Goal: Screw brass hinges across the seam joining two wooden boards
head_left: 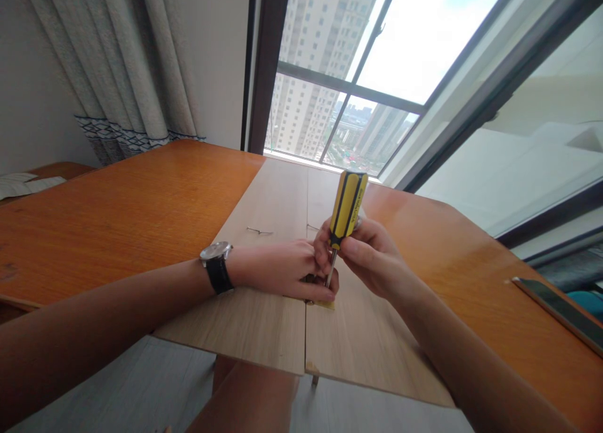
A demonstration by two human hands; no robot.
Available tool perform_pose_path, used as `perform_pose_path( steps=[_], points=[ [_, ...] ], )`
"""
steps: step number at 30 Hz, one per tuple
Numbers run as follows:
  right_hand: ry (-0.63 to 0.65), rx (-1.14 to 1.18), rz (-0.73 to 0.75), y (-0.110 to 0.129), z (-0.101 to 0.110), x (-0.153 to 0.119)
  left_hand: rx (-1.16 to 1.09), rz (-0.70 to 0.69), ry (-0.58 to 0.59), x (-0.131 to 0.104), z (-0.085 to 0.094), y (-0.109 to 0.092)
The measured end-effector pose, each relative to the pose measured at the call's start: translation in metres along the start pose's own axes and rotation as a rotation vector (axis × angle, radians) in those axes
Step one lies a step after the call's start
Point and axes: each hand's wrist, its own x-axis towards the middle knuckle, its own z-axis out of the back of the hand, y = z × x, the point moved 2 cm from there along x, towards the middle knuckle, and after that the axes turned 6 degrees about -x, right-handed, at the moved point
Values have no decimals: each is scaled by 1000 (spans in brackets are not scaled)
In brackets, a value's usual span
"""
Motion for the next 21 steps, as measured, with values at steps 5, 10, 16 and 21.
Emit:
perform_pose_path(
  steps=[5,10,16,21],
  points=[
    [-2,7,7,0,0,0,-8,12,-1,0,0,0],
    [-5,7,-4,0,0,0,-11,-5,-20,0,0,1],
    [2,10,-1,0,0,0,38,-45,-44,-1,0,1],
    [-16,-5,-23,0,0,0,39,-34,-38,0,-1,1]
  ],
)
